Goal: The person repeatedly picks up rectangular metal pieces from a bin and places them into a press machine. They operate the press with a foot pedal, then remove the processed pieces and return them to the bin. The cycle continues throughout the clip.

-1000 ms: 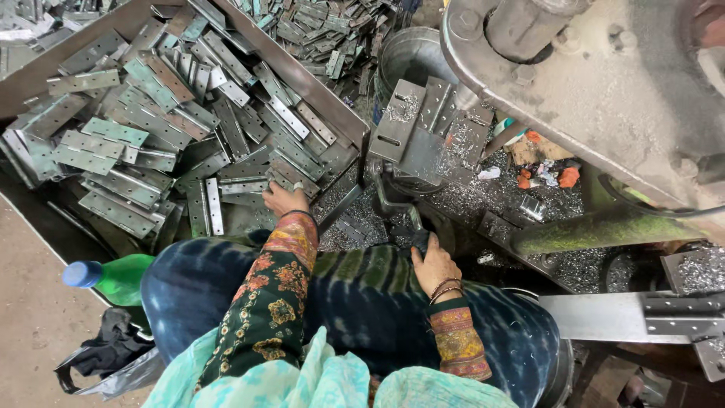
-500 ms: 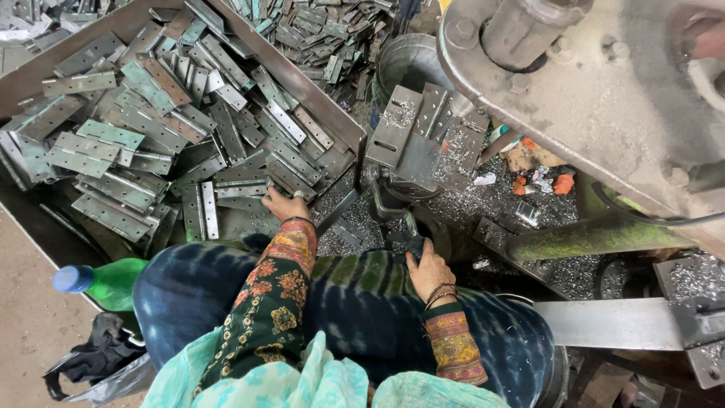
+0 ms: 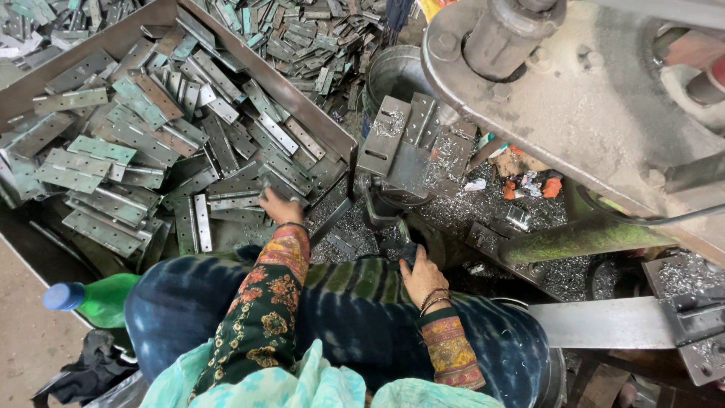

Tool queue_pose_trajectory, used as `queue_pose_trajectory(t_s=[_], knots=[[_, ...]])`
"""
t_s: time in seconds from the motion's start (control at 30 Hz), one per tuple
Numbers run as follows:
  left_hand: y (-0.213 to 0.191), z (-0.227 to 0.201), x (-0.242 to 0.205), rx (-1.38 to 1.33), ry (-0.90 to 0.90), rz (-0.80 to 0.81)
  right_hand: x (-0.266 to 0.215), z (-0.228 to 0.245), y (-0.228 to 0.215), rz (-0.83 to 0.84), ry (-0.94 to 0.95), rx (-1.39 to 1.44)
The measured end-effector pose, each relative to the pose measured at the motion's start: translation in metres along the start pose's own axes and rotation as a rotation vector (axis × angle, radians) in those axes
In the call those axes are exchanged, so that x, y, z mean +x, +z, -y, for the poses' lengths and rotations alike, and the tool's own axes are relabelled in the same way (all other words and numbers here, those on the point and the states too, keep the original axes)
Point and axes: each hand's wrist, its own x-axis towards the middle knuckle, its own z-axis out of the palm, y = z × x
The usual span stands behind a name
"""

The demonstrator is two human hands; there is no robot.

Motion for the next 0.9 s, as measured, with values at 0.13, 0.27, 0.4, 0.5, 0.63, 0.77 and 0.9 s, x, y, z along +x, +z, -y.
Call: queue_pose_trajectory(t_s=[0.13, 0.27, 0.4, 0.5, 0.63, 0.77, 0.9], knots=[[-0.001, 0.006, 0.005, -0.002, -0.192, -0.130, 0.000, -0.002, 0.000, 0.002, -0.005, -0.003], [-0.014, 0.010, 0.011, -0.078, -0.488, -0.180, 0.001, 0.001, 0.000, 0.022, 0.003, -0.016], [-0.025, 0.007, 0.022, -0.339, -0.606, -0.290, 0.000, 0.000, -0.002, 0.022, 0.004, -0.011], [-0.037, -0.003, 0.030, -0.322, -0.298, -0.353, -0.003, 0.000, 0.000, 0.029, 0.008, 0.003], [-0.052, -0.045, 0.024, -0.801, -0.150, -0.213, -0.001, 0.001, -0.001, 0.036, 0.024, -0.009], [-0.058, -0.107, -0.010, -1.093, -0.268, 0.081, -0.002, 0.001, 0.002, 0.036, 0.012, 0.017], [-0.028, -0.174, -0.083, -0.861, 0.024, 0.348, 0.000, -0.001, -0.001, 0.031, 0.008, 0.025]])
